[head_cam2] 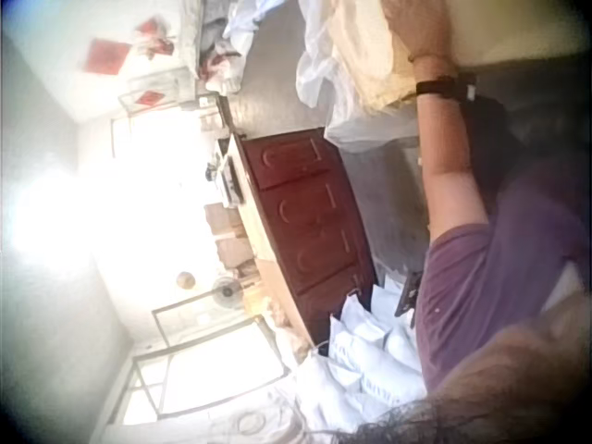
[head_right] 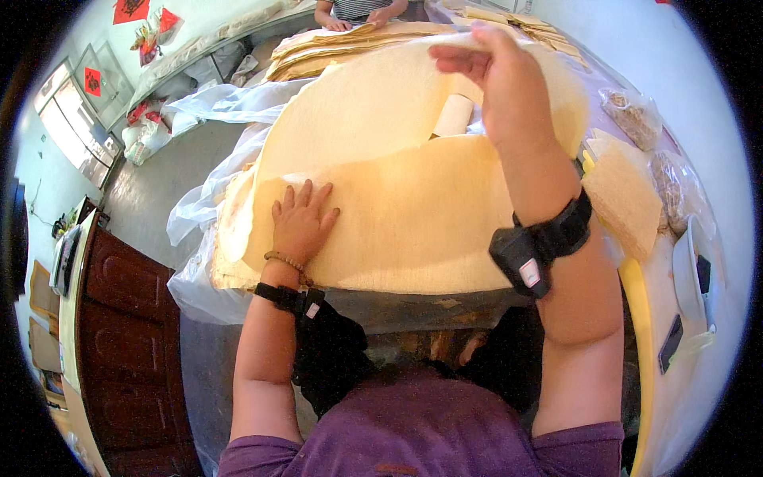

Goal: The person peels and folds individual large thin beige sheets from a thick stack by hand.

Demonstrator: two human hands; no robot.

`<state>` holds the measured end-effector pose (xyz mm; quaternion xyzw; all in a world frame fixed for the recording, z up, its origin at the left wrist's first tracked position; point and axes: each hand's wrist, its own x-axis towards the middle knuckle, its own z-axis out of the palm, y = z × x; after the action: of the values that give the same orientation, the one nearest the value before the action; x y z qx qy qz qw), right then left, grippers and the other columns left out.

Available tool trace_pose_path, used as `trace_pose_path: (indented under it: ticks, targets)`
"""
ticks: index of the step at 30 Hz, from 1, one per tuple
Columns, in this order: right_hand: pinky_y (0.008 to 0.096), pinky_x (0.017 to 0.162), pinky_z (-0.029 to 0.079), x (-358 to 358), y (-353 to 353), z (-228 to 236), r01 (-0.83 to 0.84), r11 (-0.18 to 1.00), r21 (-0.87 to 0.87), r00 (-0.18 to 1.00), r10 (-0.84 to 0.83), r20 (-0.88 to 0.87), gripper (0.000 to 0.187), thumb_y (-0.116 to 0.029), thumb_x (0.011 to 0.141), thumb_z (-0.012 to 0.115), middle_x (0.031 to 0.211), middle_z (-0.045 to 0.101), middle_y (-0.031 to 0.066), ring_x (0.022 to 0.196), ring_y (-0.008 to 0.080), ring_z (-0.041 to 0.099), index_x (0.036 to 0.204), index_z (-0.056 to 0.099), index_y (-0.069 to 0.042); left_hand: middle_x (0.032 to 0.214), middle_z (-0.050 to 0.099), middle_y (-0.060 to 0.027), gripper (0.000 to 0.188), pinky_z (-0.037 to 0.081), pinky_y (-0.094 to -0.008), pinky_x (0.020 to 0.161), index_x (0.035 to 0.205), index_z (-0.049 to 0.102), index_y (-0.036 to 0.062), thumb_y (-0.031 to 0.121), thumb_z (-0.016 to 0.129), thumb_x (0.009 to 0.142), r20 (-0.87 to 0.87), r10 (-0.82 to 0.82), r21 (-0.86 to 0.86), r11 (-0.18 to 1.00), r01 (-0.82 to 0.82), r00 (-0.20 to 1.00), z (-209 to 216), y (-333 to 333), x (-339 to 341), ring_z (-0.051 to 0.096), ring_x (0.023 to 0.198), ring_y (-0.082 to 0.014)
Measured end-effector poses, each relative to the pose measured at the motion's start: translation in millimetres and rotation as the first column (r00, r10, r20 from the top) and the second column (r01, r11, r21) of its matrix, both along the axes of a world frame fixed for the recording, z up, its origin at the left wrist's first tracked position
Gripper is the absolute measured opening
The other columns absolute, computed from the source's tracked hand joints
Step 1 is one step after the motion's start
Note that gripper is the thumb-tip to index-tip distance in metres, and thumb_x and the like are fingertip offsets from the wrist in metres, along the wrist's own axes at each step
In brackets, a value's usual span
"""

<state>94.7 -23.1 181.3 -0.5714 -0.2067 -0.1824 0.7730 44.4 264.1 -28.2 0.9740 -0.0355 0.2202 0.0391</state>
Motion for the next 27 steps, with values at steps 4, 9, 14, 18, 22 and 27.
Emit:
trace_pose_path:
  ticks: [4,9,14,18,22,27]
  targets:
    - [0.0387,0.093,0.053,38.7,-51.7,17.0,-0.02,0.991,0.13,0.999,0.014,0.044,0.027,-0.02,0.098,0.056,0.098,0.072,0.0209,0.095,0.0269,0.069,0.103,0.064,0.005,0.151,0.047,-0.0182,0.056,0.03,-0.0448,0.118,0.146,0.051,0.0157,0.042,0.058,0.096,-0.102,-0.198,-0.466,0.876,0.129,0.975,-27.1,9.8,16.9,0.039,0.141,-0.0381]
    - [0.0401,0.092,0.054,16.2,-55.1,24.2,-0.006,0.988,0.151,0.984,-0.021,0.178,0.027,-0.019,0.098,0.055,0.097,0.071,0.02,0.093,0.0291,0.069,0.107,0.062,0.006,0.15,0.047,-0.0181,0.058,0.038,-0.041,0.111,0.147,0.047,0.0098,0.036,0.06,0.097,0.19,-0.327,-0.901,-0.432,0.033,0.926,-52.4,32.2,11.5,0.046,0.135,-0.0319]
    - [0.0443,0.096,0.054,4.2,-62.6,28.9,0.143,0.949,0.279,0.982,-0.172,0.082,0.024,-0.015,0.098,0.055,0.1,0.07,0.0198,0.094,0.0304,0.069,0.107,0.061,0.007,0.149,0.047,-0.018,0.061,0.046,-0.0373,0.105,0.148,0.043,0.004,0.031,0.063,0.097,0.371,-0.198,-0.576,-0.815,0.057,0.907,-50.9,48.5,24.0,0.052,0.129,-0.0257]
    - [0.0442,0.1,0.054,9.4,-124.0,62.5,-0.001,0.956,0.293,0.978,-0.06,0.199,0.025,-0.015,0.099,0.054,0.1,0.07,0.0204,0.093,0.03,0.069,0.101,0.063,0.008,0.149,0.048,-0.0179,0.063,0.05,-0.035,0.101,0.149,0.04,0.0004,0.028,0.065,0.098,0.415,-0.134,-0.542,-0.831,0.125,0.9,-34.3,54.0,46.0,0.056,0.125,-0.022]
    - [0.0404,0.092,0.056,-4.7,-139.1,0.9,0.006,0.994,0.107,0.997,-0.014,0.072,0.025,-0.018,0.1,0.052,0.094,0.072,0.0159,0.091,0.0235,0.07,0.098,0.066,0.002,0.131,0.06,-0.0201,0.053,0.058,-0.033,0.084,0.145,0.047,0.0,0.019,0.061,0.097,0.164,0.214,-0.956,-0.207,0.208,0.963,-24.8,73.0,25.0,0.064,0.108,-0.0271]
    - [0.0367,0.07,0.06,-71.6,-149.4,-134.8,0.186,0.983,-0.002,0.822,-0.157,-0.547,0.028,-0.027,0.099,0.055,0.091,0.072,0.0098,0.084,0.0207,0.071,0.108,0.065,-0.002,0.127,0.064,-0.0154,0.05,0.054,-0.0394,0.089,0.139,0.054,0.0016,0.023,0.064,0.096,-0.046,0.017,-0.936,0.349,-0.049,0.999,11.3,64.8,-28.2,0.064,0.109,-0.0283]
